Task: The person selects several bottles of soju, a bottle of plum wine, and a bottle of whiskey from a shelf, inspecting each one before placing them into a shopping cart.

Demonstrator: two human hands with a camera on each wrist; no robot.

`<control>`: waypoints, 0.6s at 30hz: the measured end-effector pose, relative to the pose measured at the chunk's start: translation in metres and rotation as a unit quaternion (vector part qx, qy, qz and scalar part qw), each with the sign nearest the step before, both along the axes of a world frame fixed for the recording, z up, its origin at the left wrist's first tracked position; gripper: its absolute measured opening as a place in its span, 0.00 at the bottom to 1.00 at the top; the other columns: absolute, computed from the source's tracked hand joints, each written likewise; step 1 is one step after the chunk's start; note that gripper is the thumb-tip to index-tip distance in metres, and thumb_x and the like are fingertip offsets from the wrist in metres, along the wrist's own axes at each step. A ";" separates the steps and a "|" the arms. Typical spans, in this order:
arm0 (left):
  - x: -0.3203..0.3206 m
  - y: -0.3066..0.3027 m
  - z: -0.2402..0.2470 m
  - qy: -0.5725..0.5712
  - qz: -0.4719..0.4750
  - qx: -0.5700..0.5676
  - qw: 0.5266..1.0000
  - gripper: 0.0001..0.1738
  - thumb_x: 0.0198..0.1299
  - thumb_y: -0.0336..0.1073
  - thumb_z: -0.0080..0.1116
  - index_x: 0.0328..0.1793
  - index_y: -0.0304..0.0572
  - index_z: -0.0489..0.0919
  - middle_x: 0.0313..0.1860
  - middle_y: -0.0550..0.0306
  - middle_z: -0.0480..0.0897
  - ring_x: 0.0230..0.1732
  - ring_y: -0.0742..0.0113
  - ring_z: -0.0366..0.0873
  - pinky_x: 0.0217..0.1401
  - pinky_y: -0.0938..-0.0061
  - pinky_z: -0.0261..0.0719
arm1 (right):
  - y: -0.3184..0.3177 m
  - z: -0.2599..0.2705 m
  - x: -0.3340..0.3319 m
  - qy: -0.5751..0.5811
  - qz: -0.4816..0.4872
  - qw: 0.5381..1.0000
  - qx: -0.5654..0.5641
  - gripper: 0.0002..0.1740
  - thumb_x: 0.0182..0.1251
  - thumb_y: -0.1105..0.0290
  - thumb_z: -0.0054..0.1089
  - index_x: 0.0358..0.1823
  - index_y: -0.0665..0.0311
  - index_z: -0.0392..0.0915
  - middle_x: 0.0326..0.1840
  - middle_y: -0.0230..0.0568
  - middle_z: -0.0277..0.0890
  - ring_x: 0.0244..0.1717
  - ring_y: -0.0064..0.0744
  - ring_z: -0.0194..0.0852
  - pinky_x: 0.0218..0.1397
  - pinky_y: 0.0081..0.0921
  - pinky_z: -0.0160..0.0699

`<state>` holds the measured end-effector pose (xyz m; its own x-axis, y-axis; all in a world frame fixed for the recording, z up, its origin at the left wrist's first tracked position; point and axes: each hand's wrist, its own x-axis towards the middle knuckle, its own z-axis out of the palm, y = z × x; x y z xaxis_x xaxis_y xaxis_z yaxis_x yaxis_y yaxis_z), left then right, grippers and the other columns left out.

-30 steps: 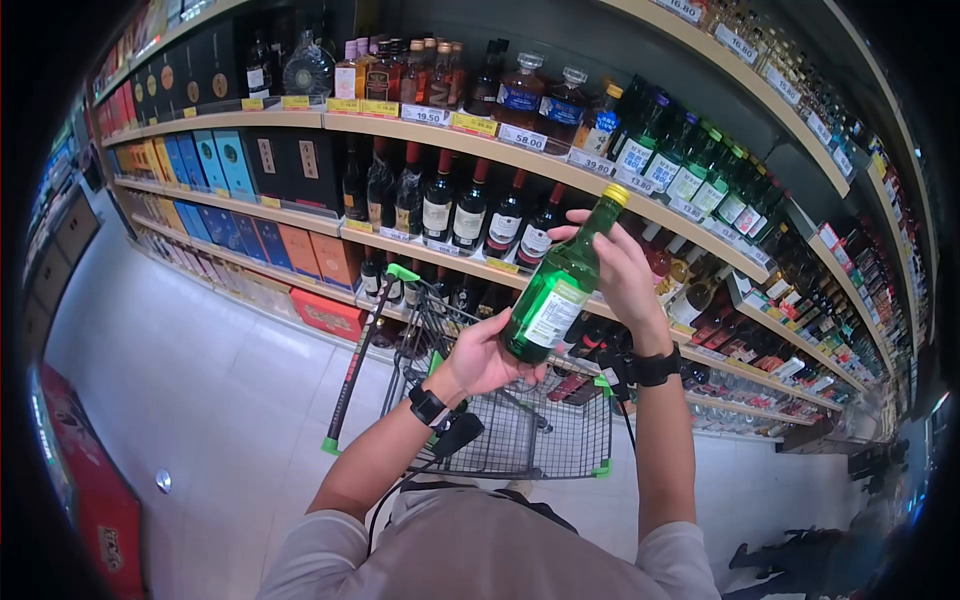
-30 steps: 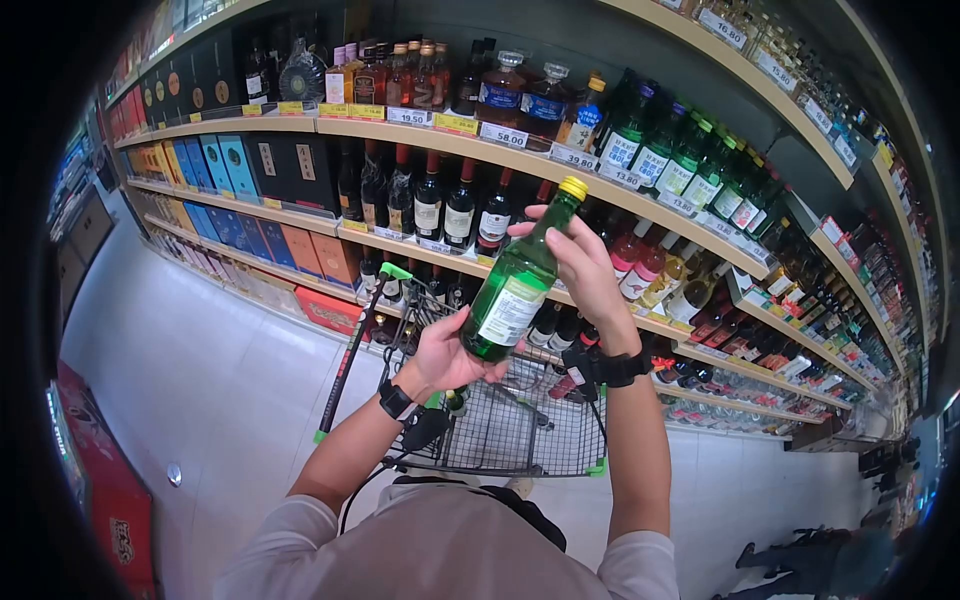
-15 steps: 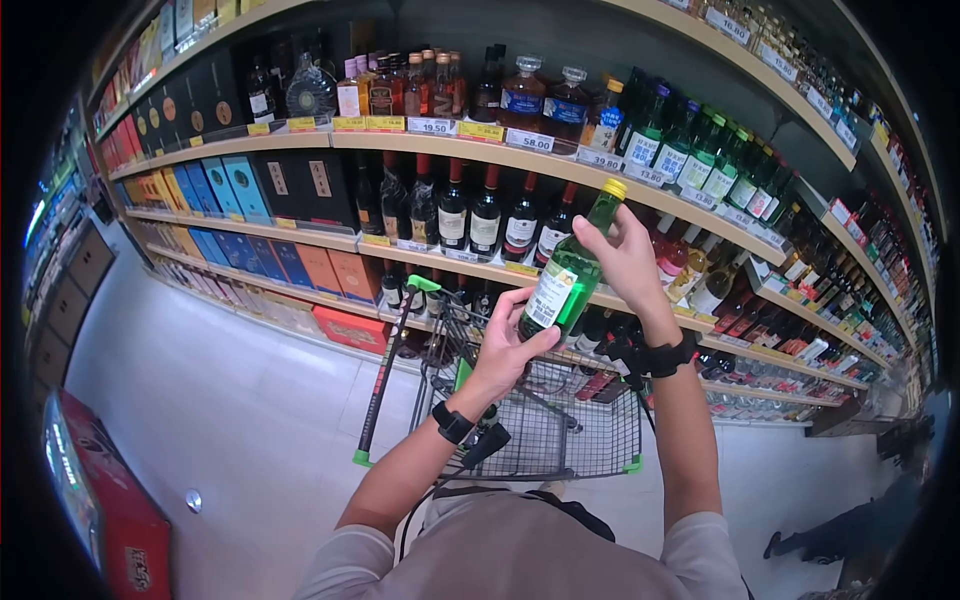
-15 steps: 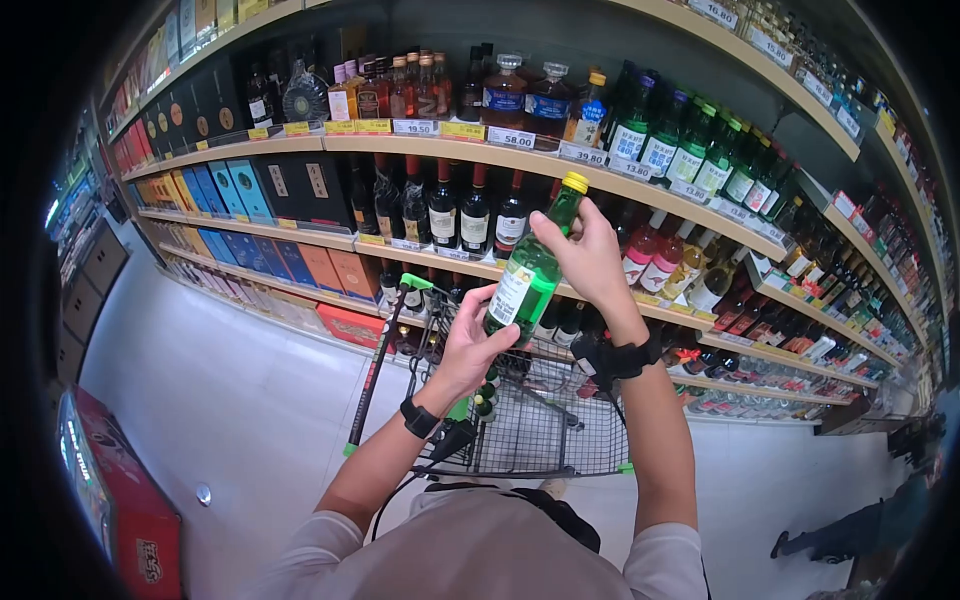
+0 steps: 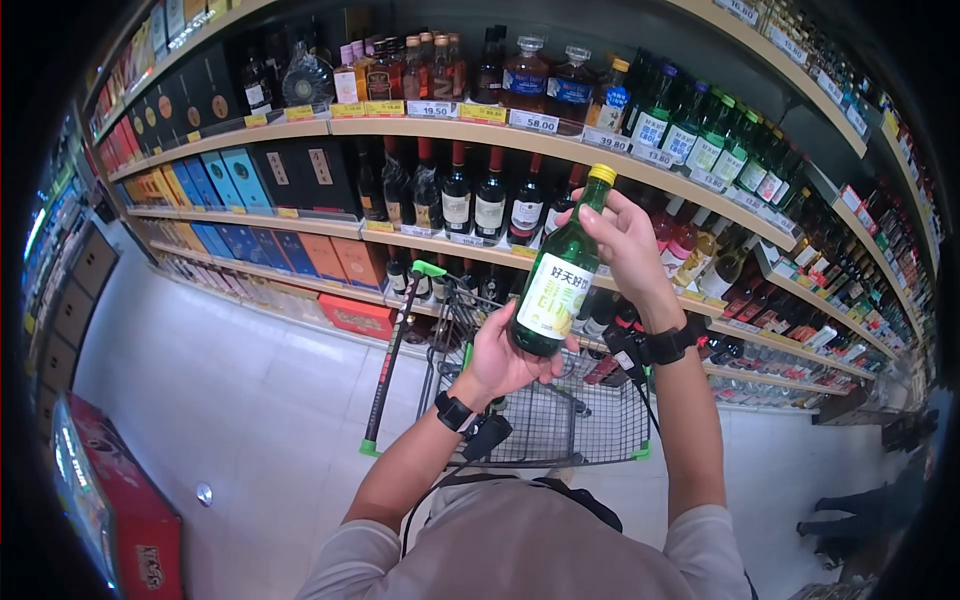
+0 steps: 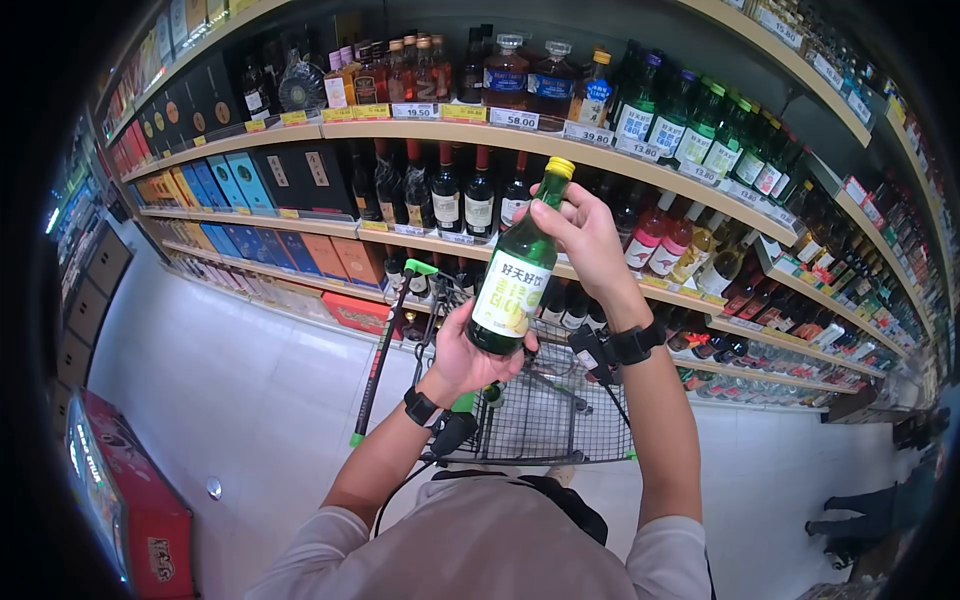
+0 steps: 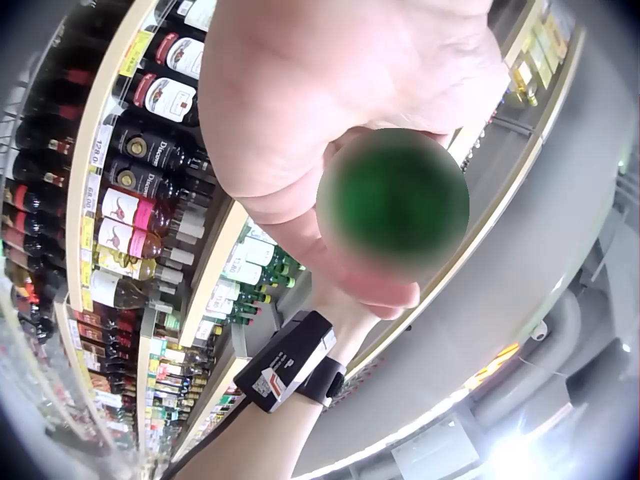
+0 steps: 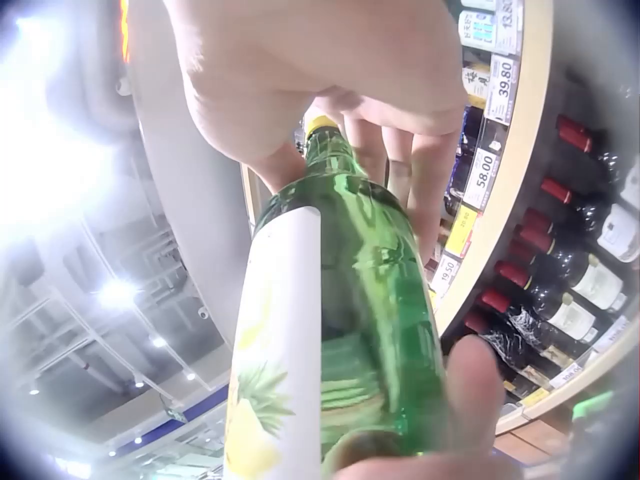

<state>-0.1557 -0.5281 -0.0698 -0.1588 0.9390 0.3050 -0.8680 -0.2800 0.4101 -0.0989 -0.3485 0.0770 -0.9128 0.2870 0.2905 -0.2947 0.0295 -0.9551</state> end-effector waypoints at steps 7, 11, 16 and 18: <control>-0.002 -0.005 -0.017 0.003 0.091 -0.100 0.991 0.36 0.79 0.57 0.28 0.75 0.32 0.64 0.61 0.38 0.79 0.50 0.47 0.85 0.45 0.62 0.86 | 0.003 -0.022 -0.002 -0.005 -0.073 0.994 0.085 0.20 0.71 0.71 0.66 0.59 0.70 0.72 0.49 0.41 0.85 0.49 0.24 0.84 0.53 0.24 0.83; -0.001 -0.009 -0.033 0.016 0.141 -0.173 0.975 0.27 0.81 0.53 0.32 0.73 0.43 0.65 0.62 0.41 0.77 0.55 0.42 0.83 0.49 0.60 0.84 | -0.004 -0.044 0.001 -0.038 -0.046 0.993 0.104 0.21 0.70 0.71 0.67 0.60 0.70 0.72 0.51 0.40 0.84 0.51 0.24 0.83 0.54 0.25 0.83; 0.003 -0.015 -0.069 -0.031 0.084 -0.178 0.980 0.25 0.80 0.53 0.30 0.71 0.50 0.67 0.61 0.52 0.79 0.47 0.50 0.81 0.44 0.67 0.78 | -0.012 -0.071 0.010 -0.055 -0.026 0.964 0.260 0.19 0.67 0.67 0.72 0.54 0.68 0.77 0.36 0.23 0.72 0.36 0.11 0.72 0.41 0.14 0.72; 0.004 -0.016 -0.074 -0.020 0.085 -0.171 0.981 0.24 0.80 0.53 0.33 0.72 0.51 0.66 0.59 0.55 0.78 0.47 0.56 0.81 0.42 0.69 0.76 | -0.017 -0.075 0.013 -0.067 -0.003 0.976 0.205 0.18 0.66 0.67 0.72 0.52 0.67 0.77 0.36 0.22 0.72 0.33 0.09 0.67 0.37 0.12 0.69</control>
<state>-0.1516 -0.5446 -0.1435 -0.3276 0.9442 -0.0323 -0.8375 -0.2744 0.4725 -0.0862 -0.3651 0.0016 -0.9493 0.1763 0.2603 -0.1671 0.4185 -0.8927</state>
